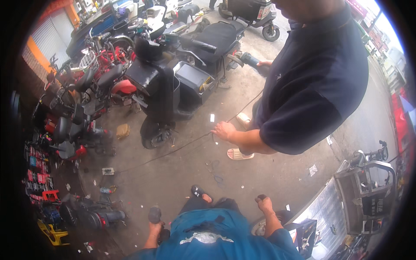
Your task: The person disassembles a motorcycle brake assembly by unscrewing a cover with a screwdriver, attaching a socket to an impact wrench, loosening bolts with the impact wrench, and detaching the brake caliper by hand.
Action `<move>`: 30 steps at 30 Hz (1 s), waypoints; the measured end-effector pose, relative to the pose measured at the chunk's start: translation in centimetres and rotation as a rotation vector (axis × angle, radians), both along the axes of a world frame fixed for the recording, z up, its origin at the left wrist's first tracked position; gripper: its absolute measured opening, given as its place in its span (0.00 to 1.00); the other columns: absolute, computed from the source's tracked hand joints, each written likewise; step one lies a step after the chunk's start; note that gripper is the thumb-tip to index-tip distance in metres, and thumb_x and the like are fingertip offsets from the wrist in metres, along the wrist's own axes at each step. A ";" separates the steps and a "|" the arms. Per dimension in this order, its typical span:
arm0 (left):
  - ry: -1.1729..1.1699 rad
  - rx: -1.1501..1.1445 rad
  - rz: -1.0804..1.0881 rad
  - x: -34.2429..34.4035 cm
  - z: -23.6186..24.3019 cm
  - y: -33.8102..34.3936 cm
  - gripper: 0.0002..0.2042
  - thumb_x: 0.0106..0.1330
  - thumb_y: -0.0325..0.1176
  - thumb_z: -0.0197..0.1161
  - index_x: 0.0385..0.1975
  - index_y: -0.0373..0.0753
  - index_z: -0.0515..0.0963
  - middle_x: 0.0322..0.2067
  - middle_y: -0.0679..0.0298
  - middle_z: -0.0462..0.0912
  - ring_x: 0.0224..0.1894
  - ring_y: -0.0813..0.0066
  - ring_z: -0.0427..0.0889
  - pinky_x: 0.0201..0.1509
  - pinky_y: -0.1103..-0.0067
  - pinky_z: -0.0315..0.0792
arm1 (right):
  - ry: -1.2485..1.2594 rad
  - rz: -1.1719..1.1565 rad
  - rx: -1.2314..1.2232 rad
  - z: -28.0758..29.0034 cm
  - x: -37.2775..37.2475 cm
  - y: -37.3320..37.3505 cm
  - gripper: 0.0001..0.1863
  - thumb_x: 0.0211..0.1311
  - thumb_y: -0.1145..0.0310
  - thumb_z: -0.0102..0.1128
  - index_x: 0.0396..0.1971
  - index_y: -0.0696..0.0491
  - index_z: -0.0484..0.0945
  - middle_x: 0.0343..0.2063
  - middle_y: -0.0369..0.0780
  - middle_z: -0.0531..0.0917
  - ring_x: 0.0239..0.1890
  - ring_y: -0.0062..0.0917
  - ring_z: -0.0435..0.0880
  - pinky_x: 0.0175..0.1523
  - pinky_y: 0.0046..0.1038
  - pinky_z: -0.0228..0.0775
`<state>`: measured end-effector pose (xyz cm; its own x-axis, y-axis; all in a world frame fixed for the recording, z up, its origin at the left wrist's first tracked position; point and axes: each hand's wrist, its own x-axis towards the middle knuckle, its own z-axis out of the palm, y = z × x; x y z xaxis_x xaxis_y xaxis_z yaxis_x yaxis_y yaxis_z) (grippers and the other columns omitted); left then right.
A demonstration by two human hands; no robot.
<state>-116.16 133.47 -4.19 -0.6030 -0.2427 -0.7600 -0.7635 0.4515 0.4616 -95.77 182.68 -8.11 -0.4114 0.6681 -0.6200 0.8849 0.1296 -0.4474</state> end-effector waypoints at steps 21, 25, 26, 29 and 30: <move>0.390 0.584 1.319 0.7 -7.7 22.5 0.22 0.52 0.28 0.58 0.49 0.34 0.66 0.30 0.60 0.74 0.36 0.68 0.74 0.48 0.72 0.68 | -0.026 1.297 -0.010 -21.3 -37.1 7.4 0.13 0.54 0.64 0.60 0.36 0.57 0.79 0.33 0.47 0.83 0.38 0.34 0.82 0.43 0.32 0.71; 0.510 0.714 1.273 2.3 -14.1 26.3 0.23 0.52 0.34 0.56 0.49 0.32 0.67 0.32 0.58 0.74 0.40 0.64 0.74 0.51 0.70 0.66 | -0.152 1.096 -0.028 -34.5 -40.0 9.1 0.10 0.56 0.69 0.59 0.35 0.59 0.79 0.32 0.44 0.83 0.36 0.26 0.80 0.42 0.27 0.69; 0.493 0.717 1.275 3.0 -15.6 27.2 0.24 0.53 0.35 0.55 0.51 0.32 0.65 0.33 0.58 0.73 0.40 0.63 0.73 0.51 0.70 0.66 | -0.131 1.136 -0.008 -37.7 -40.3 10.0 0.10 0.56 0.68 0.60 0.34 0.59 0.79 0.31 0.43 0.83 0.34 0.25 0.79 0.40 0.28 0.69; 0.521 0.789 1.269 8.9 -22.1 30.0 0.24 0.55 0.33 0.54 0.53 0.32 0.63 0.36 0.57 0.72 0.42 0.62 0.73 0.53 0.69 0.65 | -0.164 1.201 -0.010 -45.7 -43.2 11.6 0.13 0.55 0.63 0.62 0.34 0.58 0.79 0.24 0.38 0.79 0.26 0.22 0.76 0.30 0.29 0.67; 0.590 0.872 1.225 10.7 -25.3 30.9 0.23 0.56 0.32 0.54 0.53 0.32 0.64 0.39 0.56 0.72 0.44 0.62 0.72 0.54 0.69 0.65 | -0.181 1.120 0.010 -49.0 -45.0 12.5 0.14 0.56 0.61 0.62 0.33 0.57 0.78 0.23 0.37 0.78 0.23 0.21 0.74 0.27 0.27 0.66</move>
